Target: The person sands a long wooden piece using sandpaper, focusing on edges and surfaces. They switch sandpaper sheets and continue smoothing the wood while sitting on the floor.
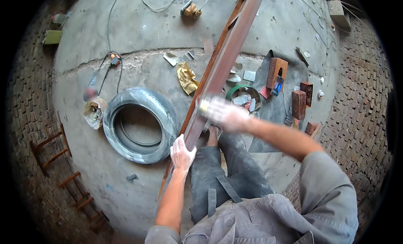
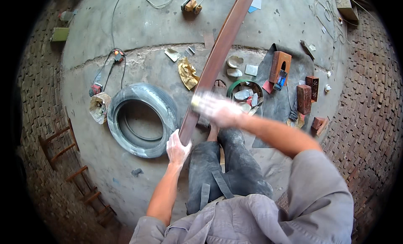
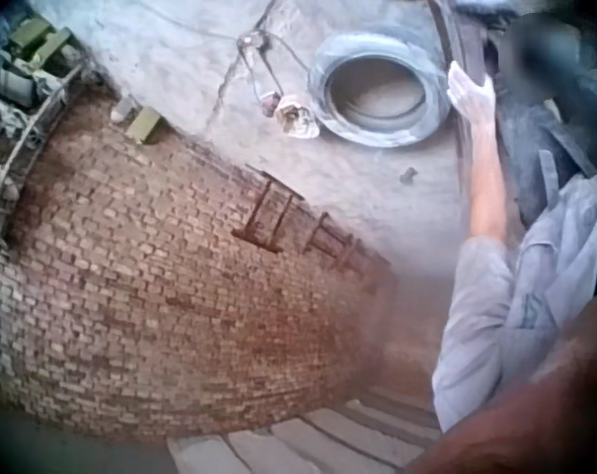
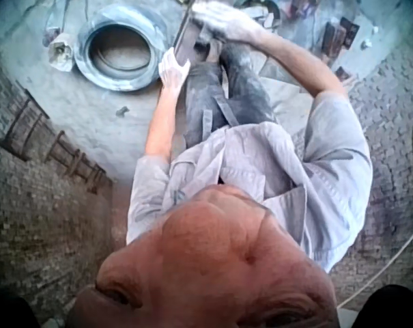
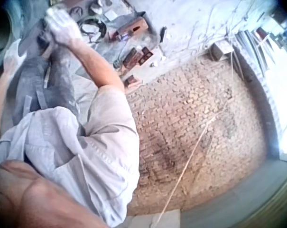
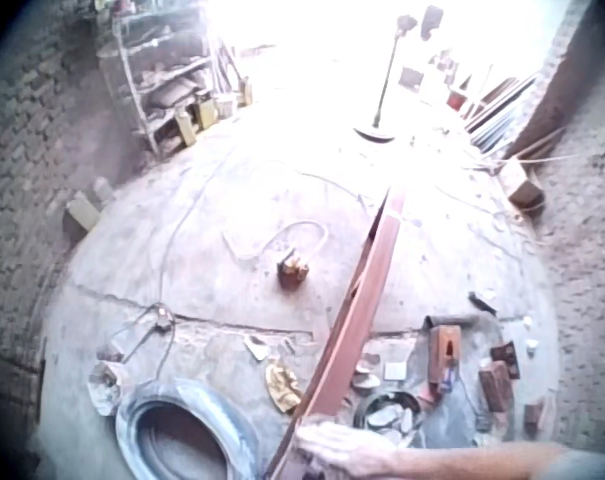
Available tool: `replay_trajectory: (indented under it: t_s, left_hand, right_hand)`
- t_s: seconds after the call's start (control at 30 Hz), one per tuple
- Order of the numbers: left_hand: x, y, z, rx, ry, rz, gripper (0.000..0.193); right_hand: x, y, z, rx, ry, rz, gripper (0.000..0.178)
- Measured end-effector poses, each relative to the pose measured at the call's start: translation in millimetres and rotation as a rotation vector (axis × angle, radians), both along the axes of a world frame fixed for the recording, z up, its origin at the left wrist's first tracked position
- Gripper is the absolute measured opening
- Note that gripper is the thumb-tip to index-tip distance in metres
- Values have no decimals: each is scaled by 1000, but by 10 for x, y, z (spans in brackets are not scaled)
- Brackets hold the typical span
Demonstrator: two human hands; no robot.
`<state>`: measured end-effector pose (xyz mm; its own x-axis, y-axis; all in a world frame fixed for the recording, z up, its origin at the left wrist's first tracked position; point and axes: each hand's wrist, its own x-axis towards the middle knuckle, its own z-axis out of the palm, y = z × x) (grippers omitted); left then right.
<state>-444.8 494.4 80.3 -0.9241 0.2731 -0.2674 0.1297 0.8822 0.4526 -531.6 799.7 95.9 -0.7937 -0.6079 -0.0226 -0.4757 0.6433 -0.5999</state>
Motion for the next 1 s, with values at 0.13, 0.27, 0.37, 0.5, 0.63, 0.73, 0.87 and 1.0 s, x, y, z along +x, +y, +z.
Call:
replay_trajectory:
  t_s: [0.13,0.27,0.37,0.5,0.63,0.73,0.87,1.0]
  left_hand:
    - [302,-306,-74,12,-42,47,71]
    - [281,-312,-56,47,-38,69,69]
    - [283,-308,-34,78,-50,92,69]
    - [281,-314,-69,72,-22,100,67]
    - [261,-306,-100,86,-3,78,65]
    - [289,-322,-97,85,10,95,66]
    - [339,-362,-106,101,4,95,69]
    - [279,-323,-78,101,30,105,70]
  right_hand:
    - [-1221,1083,-74,227,325,-384,68]
    - [1,-212,-81,173,203,-257,65]
    - [579,-630,87,48,-48,53,61]
    - [-472,399,58,288,78,75,75]
    - [-1117,897,-276,268,347,-429,81]
    - [254,-506,-194,134,93,-162,68]
    - [381,-624,154,-138,32,-105,61]
    - [-1072,883,-121,353,245,-135,72]
